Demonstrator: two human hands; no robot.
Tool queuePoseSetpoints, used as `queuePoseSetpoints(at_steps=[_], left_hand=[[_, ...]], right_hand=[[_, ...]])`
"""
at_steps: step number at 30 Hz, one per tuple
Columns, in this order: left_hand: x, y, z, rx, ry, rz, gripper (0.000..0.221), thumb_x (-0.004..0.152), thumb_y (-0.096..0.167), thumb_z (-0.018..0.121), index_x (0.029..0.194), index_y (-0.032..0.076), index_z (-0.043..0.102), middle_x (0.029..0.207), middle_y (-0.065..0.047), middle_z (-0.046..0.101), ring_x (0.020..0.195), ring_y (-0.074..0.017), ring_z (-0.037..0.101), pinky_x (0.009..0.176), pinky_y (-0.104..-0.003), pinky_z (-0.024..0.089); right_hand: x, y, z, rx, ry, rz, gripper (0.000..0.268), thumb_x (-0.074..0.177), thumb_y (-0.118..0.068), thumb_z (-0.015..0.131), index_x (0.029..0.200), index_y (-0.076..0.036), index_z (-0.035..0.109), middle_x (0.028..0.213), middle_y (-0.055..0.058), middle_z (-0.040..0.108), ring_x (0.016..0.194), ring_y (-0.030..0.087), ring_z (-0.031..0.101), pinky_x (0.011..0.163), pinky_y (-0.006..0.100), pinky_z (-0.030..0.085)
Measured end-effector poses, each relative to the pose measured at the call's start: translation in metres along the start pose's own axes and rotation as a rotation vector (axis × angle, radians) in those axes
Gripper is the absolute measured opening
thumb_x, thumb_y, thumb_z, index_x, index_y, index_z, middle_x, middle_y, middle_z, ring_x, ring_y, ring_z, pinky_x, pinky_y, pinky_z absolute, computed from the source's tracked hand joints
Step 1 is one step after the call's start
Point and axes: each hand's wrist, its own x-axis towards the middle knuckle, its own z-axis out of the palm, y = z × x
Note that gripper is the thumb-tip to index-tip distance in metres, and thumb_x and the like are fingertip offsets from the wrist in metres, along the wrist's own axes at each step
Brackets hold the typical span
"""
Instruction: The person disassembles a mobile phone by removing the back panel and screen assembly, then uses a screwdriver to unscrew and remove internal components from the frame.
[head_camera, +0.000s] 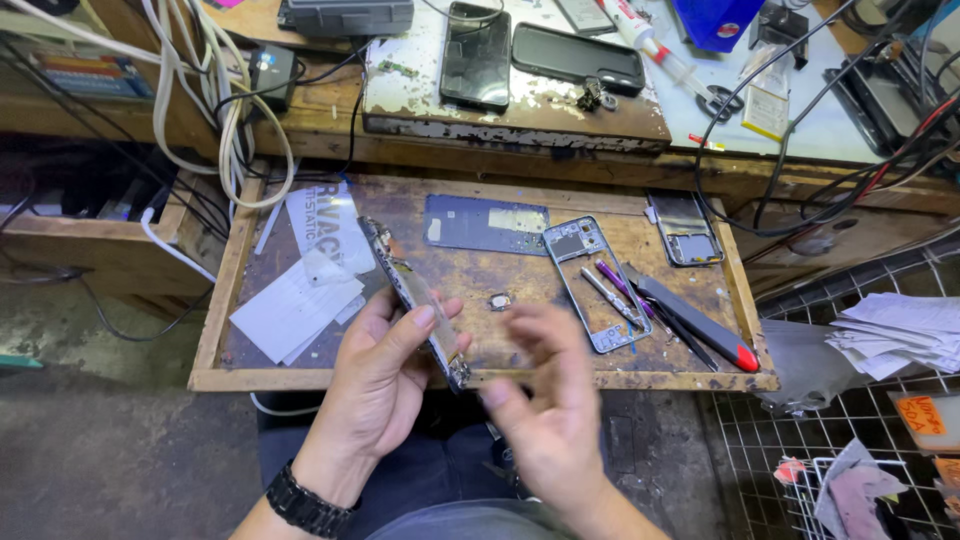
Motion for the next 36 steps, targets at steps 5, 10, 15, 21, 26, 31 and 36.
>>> queuePoseSetpoints(at_steps=[5, 10, 15, 21, 26, 31, 36], left_hand=[[-0.006, -0.002, 0.004, -0.100, -0.126, -0.019, 0.050, 0.092, 0.017, 0.074, 0.132, -0.003, 0.051, 0.126, -0.021, 0.062, 0.115, -0.0250, 0.064, 0.100, -0.040, 0.056], [-0.012, -0.001, 0.003, -0.077, -0.091, -0.035, 0.052, 0.089, 0.018, 0.074, 0.132, 0.000, 0.050, 0.121, -0.014, 0.062, 0.111, -0.0219, 0.064, 0.096, -0.043, 0.056], [-0.005, 0.004, 0.009, -0.082, -0.073, -0.018, 0.057, 0.088, 0.017, 0.074, 0.137, 0.003, 0.048, 0.118, -0.009, 0.061, 0.108, -0.0204, 0.063, 0.096, -0.039, 0.055], [-0.008, -0.002, 0.008, -0.016, -0.079, 0.025, 0.063, 0.088, 0.014, 0.074, 0.141, 0.001, 0.043, 0.125, -0.012, 0.060, 0.106, -0.0189, 0.063, 0.092, -0.035, 0.056], [-0.011, -0.010, 0.005, 0.024, -0.037, 0.117, 0.066, 0.090, 0.005, 0.076, 0.145, -0.006, 0.040, 0.126, -0.015, 0.054, 0.109, -0.0225, 0.060, 0.095, -0.036, 0.052], [-0.004, -0.014, 0.008, 0.129, 0.023, 0.160, 0.078, 0.082, 0.007, 0.076, 0.146, -0.001, 0.033, 0.138, -0.014, 0.053, 0.123, -0.0210, 0.057, 0.102, -0.035, 0.052], [-0.004, -0.017, 0.010, 0.264, -0.011, 0.272, 0.082, 0.083, 0.003, 0.077, 0.150, -0.002, 0.029, 0.141, -0.016, 0.049, 0.126, -0.0229, 0.054, 0.107, -0.035, 0.049]], right_hand=[[0.016, -0.011, -0.012, -0.224, -0.385, 0.022, 0.051, 0.084, -0.024, 0.079, 0.127, -0.004, 0.061, 0.140, 0.013, 0.057, 0.141, 0.029, 0.049, 0.121, 0.041, 0.033], [0.022, -0.011, -0.009, 0.014, 0.069, -0.083, 0.048, 0.097, -0.029, 0.076, 0.134, -0.005, 0.057, 0.138, 0.012, 0.055, 0.129, 0.025, 0.049, 0.128, 0.041, 0.034], [0.033, -0.009, -0.012, -0.137, -0.208, -0.042, 0.048, 0.092, -0.026, 0.075, 0.131, -0.004, 0.059, 0.140, 0.013, 0.057, 0.139, 0.027, 0.052, 0.122, 0.041, 0.037], [0.028, -0.003, -0.009, -0.248, -0.369, 0.032, 0.051, 0.087, -0.022, 0.077, 0.131, -0.003, 0.060, 0.137, 0.011, 0.060, 0.126, 0.023, 0.059, 0.107, 0.037, 0.049], [0.027, 0.003, -0.009, -0.110, -0.382, 0.150, 0.039, 0.094, -0.013, 0.070, 0.130, -0.001, 0.063, 0.133, 0.011, 0.065, 0.129, 0.023, 0.062, 0.112, 0.037, 0.047], [0.027, 0.011, -0.005, 0.154, -0.347, 0.267, 0.037, 0.096, -0.007, 0.065, 0.132, 0.000, 0.061, 0.140, 0.014, 0.061, 0.135, 0.024, 0.056, 0.116, 0.038, 0.043], [0.022, 0.013, -0.012, 0.006, -0.385, 0.195, 0.037, 0.094, -0.005, 0.066, 0.131, 0.002, 0.063, 0.142, 0.013, 0.061, 0.131, 0.023, 0.059, 0.108, 0.037, 0.049]])
